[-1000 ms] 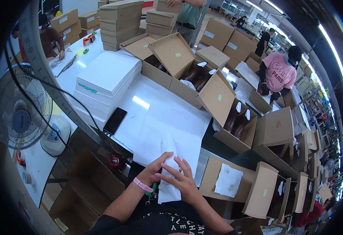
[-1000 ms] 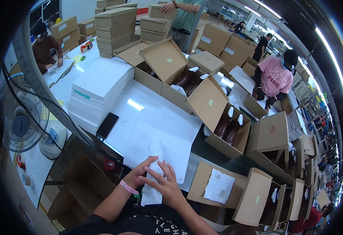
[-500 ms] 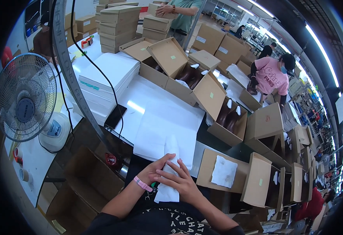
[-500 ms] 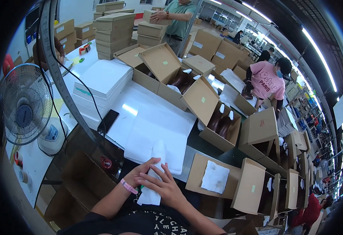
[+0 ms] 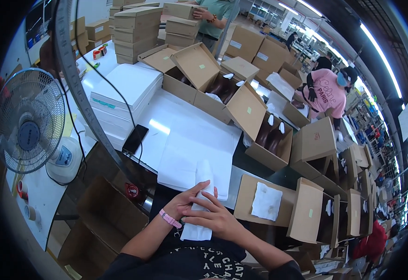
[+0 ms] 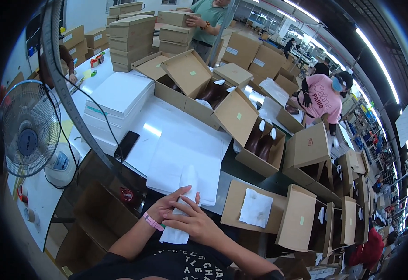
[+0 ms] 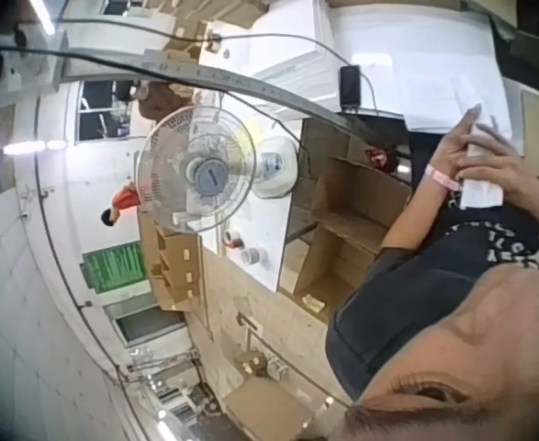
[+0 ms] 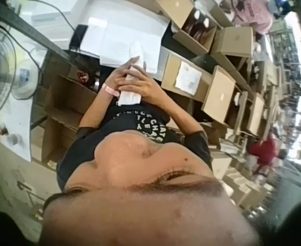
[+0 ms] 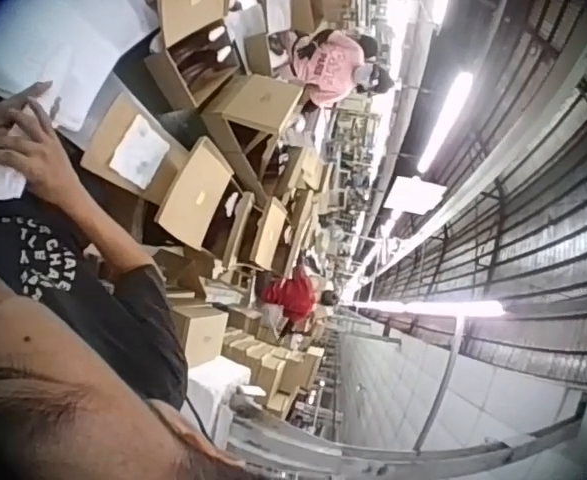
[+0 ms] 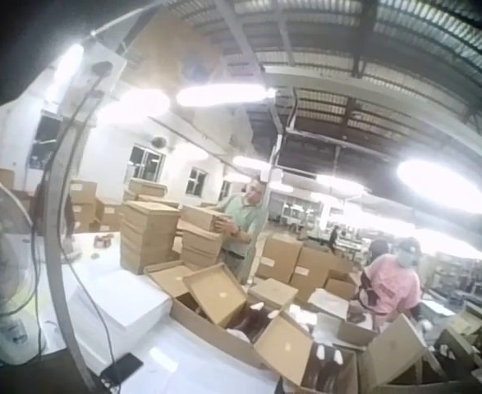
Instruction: The person is folding and rolling thin white packing paper at a shoe manufacturing workstation.
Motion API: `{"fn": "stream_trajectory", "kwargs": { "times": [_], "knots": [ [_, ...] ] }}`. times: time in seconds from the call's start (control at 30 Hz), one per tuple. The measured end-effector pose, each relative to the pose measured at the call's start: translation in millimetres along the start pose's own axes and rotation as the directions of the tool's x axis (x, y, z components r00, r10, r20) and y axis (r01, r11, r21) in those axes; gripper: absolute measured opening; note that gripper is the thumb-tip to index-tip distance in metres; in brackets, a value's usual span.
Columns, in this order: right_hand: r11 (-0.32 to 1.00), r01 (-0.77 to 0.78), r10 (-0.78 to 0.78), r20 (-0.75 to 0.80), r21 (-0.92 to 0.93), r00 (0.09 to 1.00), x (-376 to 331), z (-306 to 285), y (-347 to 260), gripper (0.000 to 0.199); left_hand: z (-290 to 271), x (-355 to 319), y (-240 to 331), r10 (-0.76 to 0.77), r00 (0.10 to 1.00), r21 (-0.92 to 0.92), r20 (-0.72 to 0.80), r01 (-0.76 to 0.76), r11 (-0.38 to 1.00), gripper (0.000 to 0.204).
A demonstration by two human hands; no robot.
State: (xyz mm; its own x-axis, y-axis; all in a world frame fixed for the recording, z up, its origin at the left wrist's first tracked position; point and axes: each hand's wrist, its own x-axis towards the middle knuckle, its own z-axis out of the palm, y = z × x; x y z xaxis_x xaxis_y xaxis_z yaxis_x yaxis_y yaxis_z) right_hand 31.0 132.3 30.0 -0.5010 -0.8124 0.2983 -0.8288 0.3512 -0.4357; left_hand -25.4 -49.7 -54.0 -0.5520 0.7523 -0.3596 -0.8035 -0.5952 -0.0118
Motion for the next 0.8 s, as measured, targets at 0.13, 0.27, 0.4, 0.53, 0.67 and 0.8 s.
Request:
{"fn": "stream_trajectory", "kwargs": {
  "times": [0.13,0.27,0.4,0.53,0.67,0.8],
  "knots": [
    [0.983,0.030,-0.018,-0.066,0.182,0.998,5,-1,15,0.071,7,-2,4,-0.012,1.000,-0.064,-0.020,0.011,0.998,0.074],
    [0.947,-0.040,0.083,-0.122,0.319,0.989,5,-2,18,0.071,11,-10,11,0.063,0.996,0.131,-0.055,-0.056,0.990,0.063],
    [0.957,-0.137,0.191,-0.200,0.256,0.961,6,-2,21,0.066,3,-6,7,0.142,0.990,0.253,-0.016,-0.133,0.958,0.056],
    [0.956,-0.209,0.270,-0.348,0.204,0.897,2,16,38,0.058,-31,17,1,0.120,0.992,0.340,0.030,-0.123,0.932,0.050],
    [0.722,-0.463,0.645,-0.261,0.514,0.718,-1,26,54,0.075,-20,27,-7,0.181,0.982,0.442,0.049,-0.184,0.878,0.053],
    [0.715,-0.418,0.664,-0.356,0.560,0.658,-6,46,65,0.103,-12,27,-4,0.129,0.991,0.366,0.024,-0.129,0.922,0.073]
  ]
}}
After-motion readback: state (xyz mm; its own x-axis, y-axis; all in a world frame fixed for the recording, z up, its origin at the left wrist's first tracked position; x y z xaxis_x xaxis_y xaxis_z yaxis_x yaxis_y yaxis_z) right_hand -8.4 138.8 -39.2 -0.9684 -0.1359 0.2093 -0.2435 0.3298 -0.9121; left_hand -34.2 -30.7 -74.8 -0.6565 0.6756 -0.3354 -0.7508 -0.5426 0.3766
